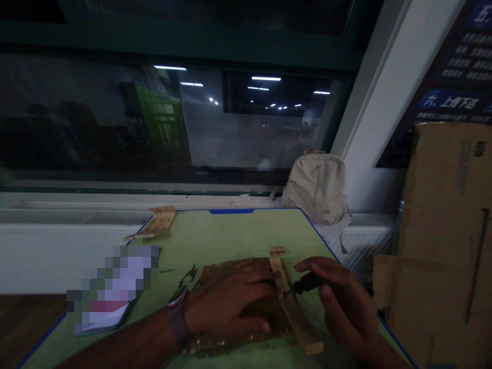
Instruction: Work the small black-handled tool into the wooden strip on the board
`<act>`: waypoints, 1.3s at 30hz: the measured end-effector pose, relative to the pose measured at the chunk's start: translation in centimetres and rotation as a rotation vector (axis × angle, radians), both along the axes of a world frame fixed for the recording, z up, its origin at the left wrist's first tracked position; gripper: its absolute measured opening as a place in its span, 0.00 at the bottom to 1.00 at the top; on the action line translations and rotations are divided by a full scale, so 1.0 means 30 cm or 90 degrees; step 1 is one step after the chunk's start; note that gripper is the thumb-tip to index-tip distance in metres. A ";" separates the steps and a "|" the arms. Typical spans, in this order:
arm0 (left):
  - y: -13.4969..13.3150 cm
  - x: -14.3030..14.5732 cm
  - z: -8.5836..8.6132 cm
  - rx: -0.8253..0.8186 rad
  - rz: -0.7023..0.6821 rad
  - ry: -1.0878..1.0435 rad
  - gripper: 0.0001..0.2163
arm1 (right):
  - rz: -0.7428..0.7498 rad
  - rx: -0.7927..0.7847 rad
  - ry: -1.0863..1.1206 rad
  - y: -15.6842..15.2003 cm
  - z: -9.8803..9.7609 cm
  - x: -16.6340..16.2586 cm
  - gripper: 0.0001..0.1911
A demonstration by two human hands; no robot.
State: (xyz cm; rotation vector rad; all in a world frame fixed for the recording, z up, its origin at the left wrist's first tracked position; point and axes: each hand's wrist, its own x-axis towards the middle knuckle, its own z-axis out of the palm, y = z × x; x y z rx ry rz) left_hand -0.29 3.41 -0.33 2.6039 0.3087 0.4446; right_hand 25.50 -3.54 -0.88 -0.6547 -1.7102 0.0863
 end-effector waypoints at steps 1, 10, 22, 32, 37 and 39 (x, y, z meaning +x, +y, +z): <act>0.000 0.001 0.001 0.000 -0.004 -0.005 0.31 | 0.002 -0.012 0.002 0.000 -0.002 -0.002 0.16; -0.007 0.003 0.008 0.016 -0.003 -0.036 0.27 | -0.061 0.075 0.069 0.040 -0.013 -0.021 0.17; -0.003 0.006 0.013 0.003 -0.008 -0.020 0.31 | 0.048 -0.037 0.057 0.011 0.000 -0.018 0.18; -0.007 -0.004 0.008 0.009 -0.002 -0.016 0.29 | -0.025 -0.005 0.124 0.032 0.000 -0.007 0.08; -0.010 0.002 0.021 0.005 -0.006 -0.024 0.26 | 0.082 -0.069 0.084 0.006 0.013 -0.017 0.14; -0.009 0.001 0.022 0.005 -0.003 -0.020 0.26 | 0.116 -0.095 0.080 0.008 0.012 -0.024 0.15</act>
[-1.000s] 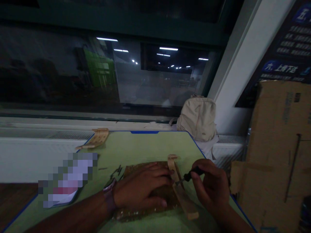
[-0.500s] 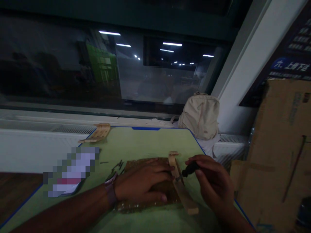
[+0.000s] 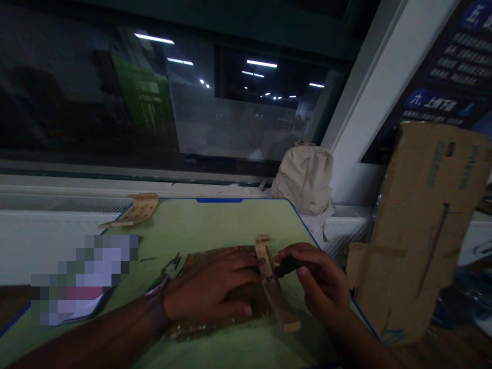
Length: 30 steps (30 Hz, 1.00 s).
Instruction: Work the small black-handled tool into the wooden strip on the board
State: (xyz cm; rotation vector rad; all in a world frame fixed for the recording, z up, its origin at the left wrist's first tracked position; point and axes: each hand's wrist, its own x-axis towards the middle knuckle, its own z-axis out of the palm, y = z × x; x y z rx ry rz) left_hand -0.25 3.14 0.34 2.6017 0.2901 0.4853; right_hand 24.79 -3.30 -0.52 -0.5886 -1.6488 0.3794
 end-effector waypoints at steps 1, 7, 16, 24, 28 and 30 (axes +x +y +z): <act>0.001 -0.001 0.000 -0.001 0.000 0.001 0.25 | -0.001 -0.004 0.009 0.004 -0.002 -0.003 0.15; 0.003 -0.010 -0.007 0.014 0.001 -0.006 0.25 | -0.175 0.099 0.033 0.040 -0.014 0.002 0.10; 0.003 -0.007 -0.008 0.020 -0.002 -0.015 0.25 | -0.080 0.052 -0.079 -0.004 0.009 0.010 0.18; 0.001 -0.010 -0.015 0.027 0.016 -0.001 0.25 | -0.175 0.078 0.038 0.053 -0.022 0.007 0.11; 0.001 -0.010 -0.017 0.025 0.013 0.012 0.25 | -0.155 0.072 0.038 0.040 -0.009 0.012 0.08; 0.002 -0.009 -0.014 0.025 0.010 0.006 0.25 | -0.112 0.046 0.045 0.029 -0.003 0.010 0.10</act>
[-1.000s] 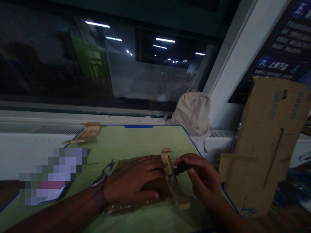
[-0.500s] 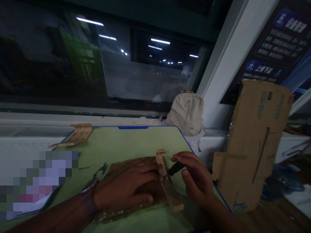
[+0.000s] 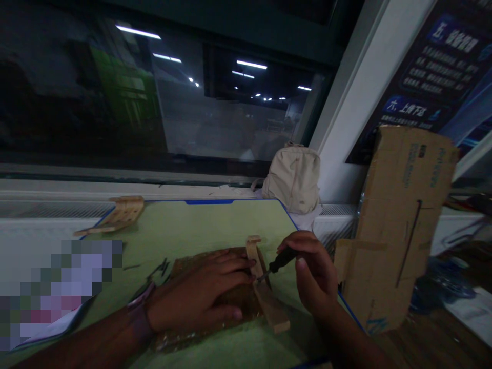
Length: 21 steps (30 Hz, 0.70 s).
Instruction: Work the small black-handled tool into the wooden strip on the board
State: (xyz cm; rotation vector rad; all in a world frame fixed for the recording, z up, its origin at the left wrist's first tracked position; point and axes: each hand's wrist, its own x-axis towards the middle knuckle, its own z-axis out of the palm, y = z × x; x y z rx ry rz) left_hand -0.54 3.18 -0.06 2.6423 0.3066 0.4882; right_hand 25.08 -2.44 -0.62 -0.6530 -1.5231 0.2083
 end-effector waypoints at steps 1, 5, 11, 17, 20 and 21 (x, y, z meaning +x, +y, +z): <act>0.000 0.000 0.002 -0.001 -0.002 -0.006 0.24 | 0.028 -0.017 0.006 -0.004 0.002 -0.002 0.10; 0.000 0.003 0.008 -0.016 -0.003 -0.013 0.24 | 0.094 -0.065 0.027 -0.002 0.001 -0.011 0.08; -0.001 0.004 0.004 -0.021 -0.002 -0.010 0.24 | -0.070 0.029 -0.008 0.021 -0.017 0.012 0.07; 0.001 0.006 0.002 -0.035 -0.008 -0.020 0.27 | 0.007 0.006 -0.037 -0.008 -0.009 0.010 0.12; 0.002 0.010 0.005 -0.037 -0.016 -0.019 0.29 | 0.081 -0.017 -0.029 -0.009 -0.002 -0.002 0.14; 0.002 0.012 0.005 -0.038 -0.017 -0.022 0.29 | 0.085 -0.018 -0.015 -0.005 -0.003 -0.004 0.13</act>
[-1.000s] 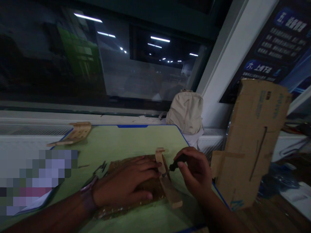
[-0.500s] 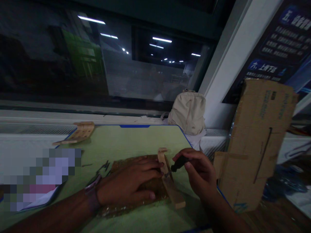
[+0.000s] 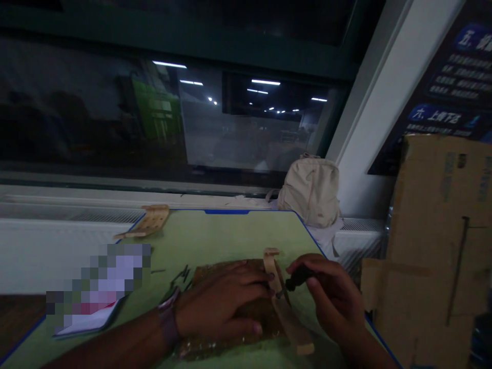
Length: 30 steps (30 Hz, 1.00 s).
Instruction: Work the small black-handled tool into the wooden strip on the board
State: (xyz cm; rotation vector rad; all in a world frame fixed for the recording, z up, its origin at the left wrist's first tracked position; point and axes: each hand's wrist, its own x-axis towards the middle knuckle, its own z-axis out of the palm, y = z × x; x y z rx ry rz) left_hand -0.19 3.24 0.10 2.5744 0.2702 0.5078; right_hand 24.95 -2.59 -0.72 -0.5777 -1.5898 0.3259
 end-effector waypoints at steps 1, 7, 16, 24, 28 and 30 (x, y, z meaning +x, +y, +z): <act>0.000 0.001 -0.001 0.001 0.002 -0.003 0.30 | -0.013 0.006 0.016 0.006 -0.003 0.000 0.13; 0.002 -0.002 -0.016 0.002 0.019 0.026 0.33 | -0.179 0.095 -0.054 0.036 -0.014 0.024 0.11; 0.008 -0.008 -0.021 0.014 0.018 0.033 0.30 | -0.097 0.010 -0.021 0.021 -0.003 0.014 0.11; 0.005 -0.013 -0.012 0.012 0.021 0.049 0.30 | -0.119 0.036 -0.001 0.009 0.004 0.019 0.05; 0.003 -0.010 -0.012 0.005 0.019 0.052 0.32 | -0.097 0.040 -0.045 -0.013 0.025 0.027 0.08; 0.002 -0.009 -0.011 0.002 0.017 0.049 0.31 | -0.088 0.036 -0.077 -0.015 0.027 0.028 0.12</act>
